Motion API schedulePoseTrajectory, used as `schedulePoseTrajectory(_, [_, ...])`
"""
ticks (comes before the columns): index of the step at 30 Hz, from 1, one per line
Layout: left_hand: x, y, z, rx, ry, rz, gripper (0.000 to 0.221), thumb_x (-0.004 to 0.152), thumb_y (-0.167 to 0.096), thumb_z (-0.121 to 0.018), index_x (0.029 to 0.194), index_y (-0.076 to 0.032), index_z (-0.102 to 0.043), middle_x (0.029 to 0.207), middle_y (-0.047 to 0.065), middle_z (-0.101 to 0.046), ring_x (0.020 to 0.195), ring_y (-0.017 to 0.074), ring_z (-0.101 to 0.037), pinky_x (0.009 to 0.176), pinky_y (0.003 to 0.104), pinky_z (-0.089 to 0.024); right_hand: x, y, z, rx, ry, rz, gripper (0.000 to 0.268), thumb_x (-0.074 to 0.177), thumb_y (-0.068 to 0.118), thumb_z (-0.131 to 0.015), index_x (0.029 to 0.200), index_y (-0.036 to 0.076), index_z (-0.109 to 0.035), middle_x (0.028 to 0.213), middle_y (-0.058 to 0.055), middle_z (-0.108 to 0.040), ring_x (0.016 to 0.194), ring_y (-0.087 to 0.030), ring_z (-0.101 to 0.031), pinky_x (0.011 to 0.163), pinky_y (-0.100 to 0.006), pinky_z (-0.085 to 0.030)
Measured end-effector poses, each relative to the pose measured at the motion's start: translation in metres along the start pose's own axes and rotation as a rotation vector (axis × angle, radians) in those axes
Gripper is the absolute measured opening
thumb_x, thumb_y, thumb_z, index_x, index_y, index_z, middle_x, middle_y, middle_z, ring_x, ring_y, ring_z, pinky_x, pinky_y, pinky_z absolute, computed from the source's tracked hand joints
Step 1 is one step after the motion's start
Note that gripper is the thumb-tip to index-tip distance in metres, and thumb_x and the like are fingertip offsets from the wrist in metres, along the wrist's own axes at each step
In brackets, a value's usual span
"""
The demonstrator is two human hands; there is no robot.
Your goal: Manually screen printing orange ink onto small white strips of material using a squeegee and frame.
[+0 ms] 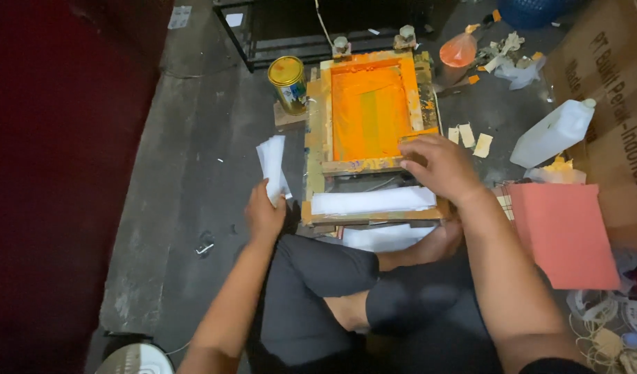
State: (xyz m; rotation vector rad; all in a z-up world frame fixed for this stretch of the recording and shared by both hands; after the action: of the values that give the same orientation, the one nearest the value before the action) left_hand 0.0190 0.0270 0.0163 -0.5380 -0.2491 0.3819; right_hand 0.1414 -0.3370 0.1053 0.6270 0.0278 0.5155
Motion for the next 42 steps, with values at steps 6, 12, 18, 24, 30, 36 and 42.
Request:
schedulePoseTrajectory(6, [-0.015,-0.012,-0.024,0.037,-0.142,-0.722,0.018,0.094,-0.025,-0.073,0.111,-0.018,-0.076,0.107,0.001,-0.075,0.105,0.0227,-0.070,0.101,0.042,-0.046,0.005,-0.056,-0.030,-0.114,0.267,-0.118,0.018,0.089,0.021,-0.067,0.094,0.025,-0.083,0.092,-0.011,-0.080,0.099,-0.041,-0.074,0.087,-0.048,-0.058])
schedulePoseTrajectory(12, [-0.024,-0.048,-0.029,-0.091,0.032,-0.856,0.045,0.091,-0.028,-0.077,0.132,-0.009,-0.069,0.127,0.015,-0.071,0.120,0.0339,-0.066,0.100,0.047,-0.049,0.008,-0.038,-0.035,-0.270,0.429,-0.089,0.026,0.075,0.023,-0.084,0.101,0.025,-0.081,0.096,-0.001,-0.079,0.102,-0.031,-0.075,0.090,-0.045,-0.058])
schedulePoseTrajectory(18, [-0.022,-0.031,-0.049,0.031,0.045,-0.960,0.037,0.095,-0.026,-0.075,0.129,-0.010,-0.072,0.125,0.014,-0.073,0.116,0.0342,-0.068,0.101,0.046,-0.050,0.008,-0.009,-0.041,-0.347,0.536,-0.063,0.032,0.076,0.021,-0.084,0.108,0.023,-0.080,0.106,-0.004,-0.079,0.107,-0.033,-0.074,0.092,-0.048,-0.058])
schedulePoseTrajectory(24, [-0.025,-0.026,-0.051,0.113,-0.002,-0.975,0.027,0.096,-0.025,-0.072,0.121,-0.013,-0.075,0.121,0.009,-0.075,0.116,0.0289,-0.069,0.101,0.041,-0.051,0.010,-0.026,-0.076,-0.371,0.525,0.033,0.040,0.071,0.019,-0.089,0.109,0.025,-0.078,0.105,-0.002,-0.077,0.105,-0.031,-0.074,0.089,-0.049,-0.058])
schedulePoseTrajectory(30, [-0.023,-0.022,-0.056,0.054,-0.015,-0.988,0.025,0.095,-0.018,-0.073,0.119,-0.011,-0.076,0.118,0.010,-0.075,0.112,0.0297,-0.070,0.101,0.042,-0.052,0.010,-0.008,-0.065,-0.315,0.555,0.025,0.037,0.075,0.013,-0.086,0.110,0.016,-0.077,0.106,-0.010,-0.077,0.105,-0.036,-0.073,0.088,-0.052,-0.058])
schedulePoseTrajectory(36, [-0.026,-0.025,-0.052,0.116,0.021,-0.962,0.025,0.095,-0.017,-0.071,0.119,-0.013,-0.075,0.120,0.009,-0.075,0.114,0.0276,-0.070,0.102,0.041,-0.051,0.010,-0.005,-0.058,-0.382,0.566,0.039,0.033,0.077,0.020,-0.083,0.110,0.018,-0.079,0.105,-0.008,-0.077,0.104,-0.032,-0.074,0.088,-0.050,-0.059])
schedulePoseTrajectory(42, [-0.024,-0.019,-0.058,0.106,-0.013,-0.982,0.029,0.094,-0.018,-0.072,0.123,-0.015,-0.075,0.121,0.009,-0.075,0.114,0.0265,-0.070,0.103,0.041,-0.051,0.009,-0.002,-0.063,-0.421,0.534,0.017,0.017,0.084,0.022,-0.074,0.095,0.013,-0.083,0.090,-0.010,-0.078,0.092,-0.032,-0.076,0.081,-0.047,-0.059])
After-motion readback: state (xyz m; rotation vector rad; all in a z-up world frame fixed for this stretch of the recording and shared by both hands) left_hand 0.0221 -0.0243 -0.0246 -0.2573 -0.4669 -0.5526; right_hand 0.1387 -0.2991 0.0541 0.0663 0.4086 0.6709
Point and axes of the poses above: each hand's wrist, its own x-axis towards the middle knuckle, its own z-axis out of the back of the hand, y = z × x, the point moved 1 cm from there along x, towards the middle knuckle
